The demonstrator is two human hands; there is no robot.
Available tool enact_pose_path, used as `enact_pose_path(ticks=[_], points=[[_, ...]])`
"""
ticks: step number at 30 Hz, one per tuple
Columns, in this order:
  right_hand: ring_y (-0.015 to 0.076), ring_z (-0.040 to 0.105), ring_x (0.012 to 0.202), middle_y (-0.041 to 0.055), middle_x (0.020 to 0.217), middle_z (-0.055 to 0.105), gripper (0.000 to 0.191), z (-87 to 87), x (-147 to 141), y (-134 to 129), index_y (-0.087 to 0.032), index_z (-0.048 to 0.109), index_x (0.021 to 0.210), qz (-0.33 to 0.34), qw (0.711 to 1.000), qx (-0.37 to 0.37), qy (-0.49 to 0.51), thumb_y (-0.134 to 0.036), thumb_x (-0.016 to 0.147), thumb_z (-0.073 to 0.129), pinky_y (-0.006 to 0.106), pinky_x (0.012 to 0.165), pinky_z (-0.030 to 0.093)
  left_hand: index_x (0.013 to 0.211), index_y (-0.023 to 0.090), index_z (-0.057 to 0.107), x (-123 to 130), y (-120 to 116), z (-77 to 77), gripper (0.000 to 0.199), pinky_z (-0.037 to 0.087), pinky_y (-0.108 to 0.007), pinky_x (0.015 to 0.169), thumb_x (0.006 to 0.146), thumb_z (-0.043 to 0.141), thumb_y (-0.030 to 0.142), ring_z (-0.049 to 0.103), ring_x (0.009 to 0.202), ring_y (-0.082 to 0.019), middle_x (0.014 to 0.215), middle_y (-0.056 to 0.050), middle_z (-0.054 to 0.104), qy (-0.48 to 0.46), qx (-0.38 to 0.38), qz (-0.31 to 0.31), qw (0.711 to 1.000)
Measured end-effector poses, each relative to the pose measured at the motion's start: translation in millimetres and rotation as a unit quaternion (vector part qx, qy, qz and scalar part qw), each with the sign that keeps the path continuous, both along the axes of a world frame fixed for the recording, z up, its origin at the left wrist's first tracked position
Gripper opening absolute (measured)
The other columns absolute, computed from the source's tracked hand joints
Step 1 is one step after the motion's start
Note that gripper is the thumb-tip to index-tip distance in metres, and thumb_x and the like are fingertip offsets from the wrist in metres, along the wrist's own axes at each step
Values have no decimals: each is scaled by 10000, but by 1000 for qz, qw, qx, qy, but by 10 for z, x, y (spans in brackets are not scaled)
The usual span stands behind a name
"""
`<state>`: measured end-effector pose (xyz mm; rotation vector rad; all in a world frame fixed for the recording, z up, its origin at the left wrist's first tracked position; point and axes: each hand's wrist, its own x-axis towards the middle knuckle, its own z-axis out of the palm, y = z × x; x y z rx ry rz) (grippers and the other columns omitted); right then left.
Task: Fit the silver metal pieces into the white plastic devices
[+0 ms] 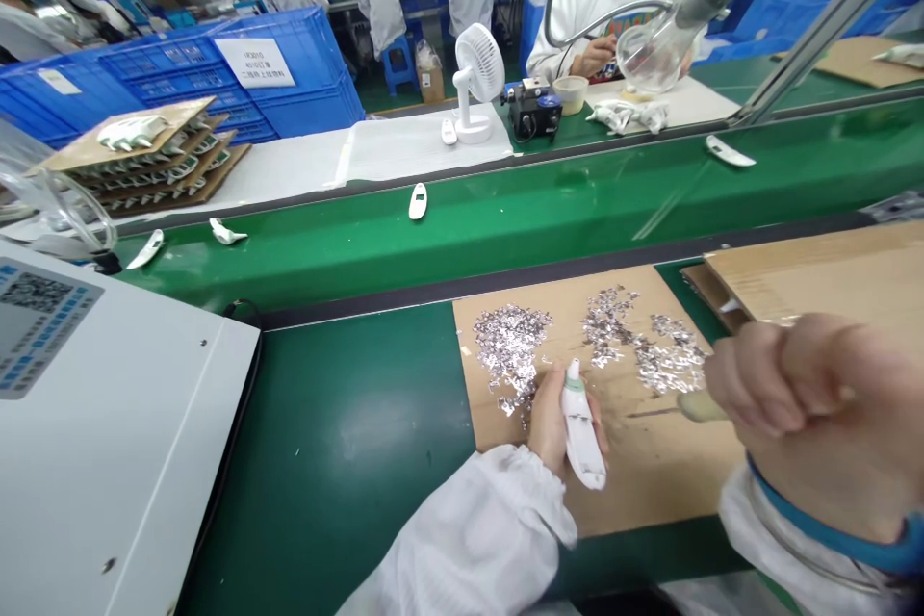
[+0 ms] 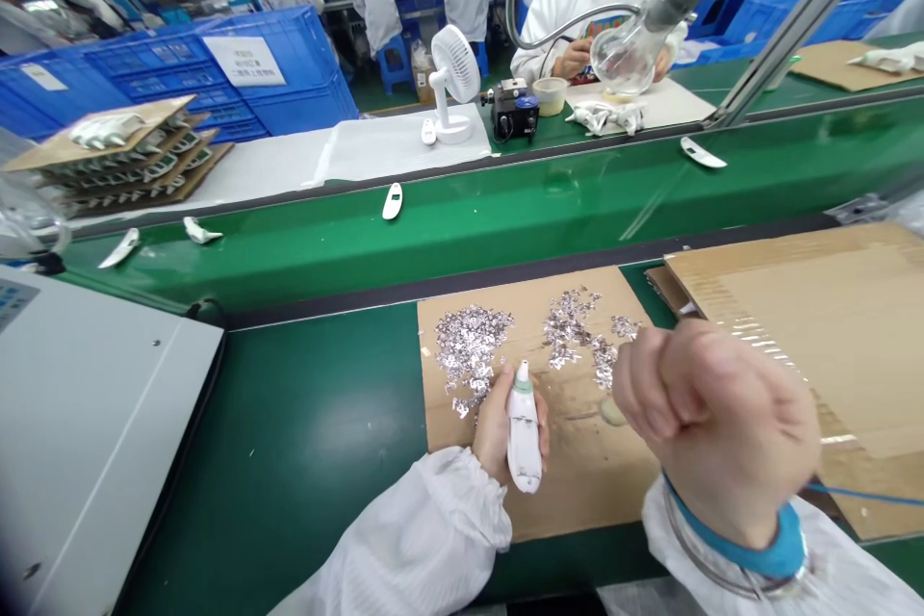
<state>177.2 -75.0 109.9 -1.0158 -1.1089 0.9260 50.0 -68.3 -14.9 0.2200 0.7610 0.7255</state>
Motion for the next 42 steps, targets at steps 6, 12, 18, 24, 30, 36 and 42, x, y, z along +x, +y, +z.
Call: enact_pose_path(ticks=[6, 12, 18, 24, 30, 36, 42], points=[[91, 278, 327, -35, 380, 265, 479, 18, -176, 20, -196, 336, 489, 81, 988, 6, 134, -398, 903, 464, 251, 317, 212, 579, 168, 536, 21, -12, -9, 499, 295, -242, 267, 768, 479, 626, 477, 304, -122, 514, 6, 534, 39, 5, 18, 999], [88, 265, 345, -33, 392, 236, 470, -46, -259, 43, -184, 318, 510, 83, 987, 22, 133, -357, 937, 410, 248, 330, 178, 519, 167, 531, 10, -14, 23, 566, 304, -256, 300, 828, 373, 614, 440, 287, -130, 409, -4, 464, 78, 5, -6, 997], [103, 279, 351, -30, 391, 247, 450, -73, -279, 36, -197, 341, 509, 77, 990, 21, 116, -351, 921, 438, 258, 339, 195, 527, 170, 529, 17, -20, 54, 554, 301, -247, 327, 800, 423, 640, 436, 289, -121, 405, 1, 460, 85, 6, 0, 996], [101, 280, 345, -30, 377, 251, 479, -28, -260, 15, -192, 332, 493, 70, 991, 6, 110, -395, 903, 474, 266, 336, 207, 516, 171, 518, 25, -22, 54, 552, 298, -257, 312, 813, 412, 624, 455, 297, -128, 458, -5, 482, 78, 7, 10, 997], [102, 281, 341, -26, 367, 259, 483, -72, -280, 22, -195, 350, 478, 61, 992, 4, 111, -404, 883, 509, 276, 328, 199, 520, 179, 511, 33, -23, 60, 557, 313, -247, 341, 777, 438, 668, 409, 291, -110, 384, 0, 446, 86, -2, 3, 996], [101, 302, 347, -30, 379, 259, 476, -75, -300, -41, -193, 338, 497, 60, 993, 12, 97, -401, 901, 483, 273, 345, 213, 528, 178, 499, 28, -26, 71, 542, 305, -242, 346, 777, 447, 657, 456, 327, -122, 427, -1, 460, 91, -6, 9, 996], [107, 285, 330, -28, 374, 240, 473, -57, -291, -37, -198, 332, 493, 48, 994, 10, 94, -403, 895, 475, 273, 331, 210, 521, 183, 498, 37, -28, 8, 579, 287, -249, 330, 753, 429, 709, 420, 284, -122, 384, -7, 465, 85, 9, 4, 996]])
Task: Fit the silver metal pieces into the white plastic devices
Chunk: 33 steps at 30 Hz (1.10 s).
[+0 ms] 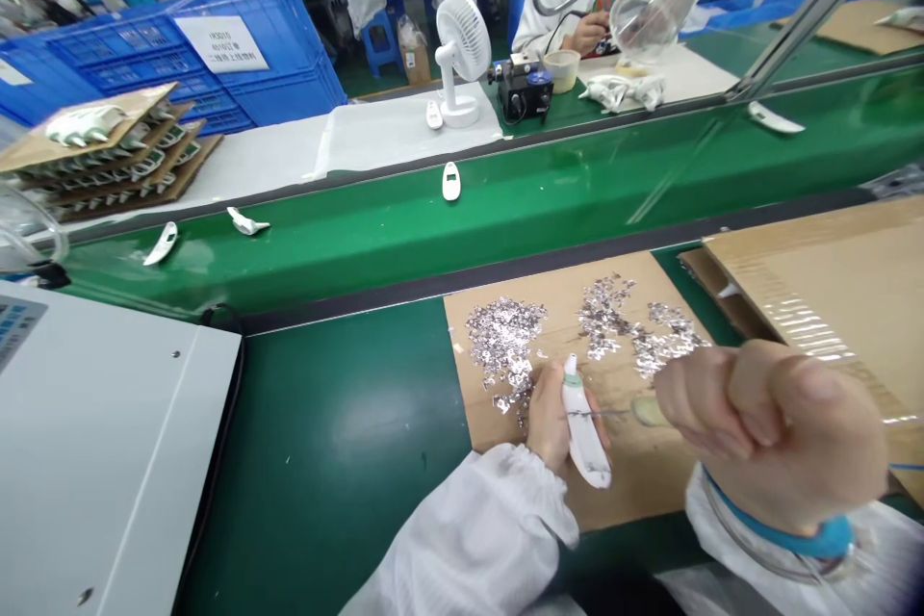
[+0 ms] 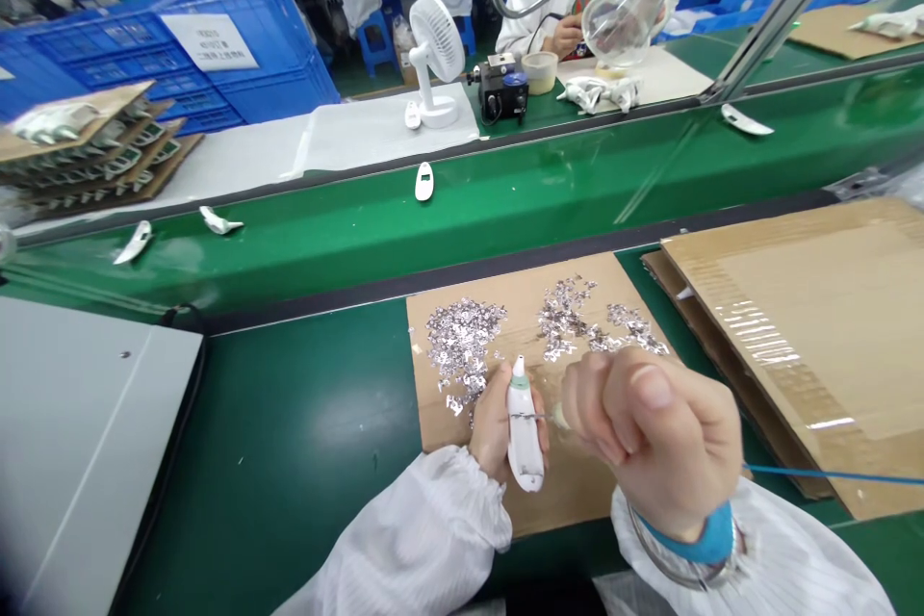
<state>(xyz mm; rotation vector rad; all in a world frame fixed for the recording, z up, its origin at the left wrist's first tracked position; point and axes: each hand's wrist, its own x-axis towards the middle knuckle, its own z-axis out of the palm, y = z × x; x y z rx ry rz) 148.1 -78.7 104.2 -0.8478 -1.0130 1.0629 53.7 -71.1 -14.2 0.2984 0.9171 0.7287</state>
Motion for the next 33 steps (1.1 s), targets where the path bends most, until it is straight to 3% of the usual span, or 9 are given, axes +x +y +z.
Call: enact_pose_path(ticks=[11, 17, 22, 29, 33], points=[[98, 312, 357, -32, 399, 269, 444, -61, -62, -38, -189, 362, 522, 18, 1000, 19, -4, -351, 926, 448, 275, 360, 224, 493, 196, 517, 2, -10, -5, 610, 246, -255, 312, 807, 334, 685, 361, 270, -117, 328, -15, 448, 31, 9, -18, 999], [106, 362, 408, -28, 459, 341, 387, -112, -83, -124, -189, 410, 566, 53, 991, 103, -74, -254, 947, 405, 279, 410, 245, 462, 201, 466, 19, 45, 23, 530, 282, -243, 376, 779, 485, 625, 372, 338, -97, 360, 12, 441, 59, -20, 44, 997], [99, 331, 380, -33, 418, 313, 418, -10, -64, -107, -189, 376, 536, 30, 998, 60, 19, -296, 938, 420, 269, 386, 266, 455, 206, 487, 20, 33, 16, 618, 275, -264, 352, 772, 367, 722, 413, 318, -138, 339, -18, 446, 57, 1, -11, 998], [86, 337, 363, -31, 405, 319, 412, -41, -118, -38, -175, 368, 524, 31, 995, 90, 22, -251, 925, 420, 253, 368, 247, 514, 208, 431, 7, 22, 68, 460, 322, -237, 422, 801, 493, 562, 384, 386, -105, 411, 38, 435, 65, 17, 66, 996], [86, 348, 372, -32, 415, 324, 419, -72, -130, -65, -172, 372, 526, 25, 996, 87, 16, -271, 929, 428, 258, 371, 243, 508, 208, 415, 13, 33, 80, 450, 312, -236, 423, 805, 501, 535, 376, 389, -99, 420, 41, 423, 51, 5, 74, 996]])
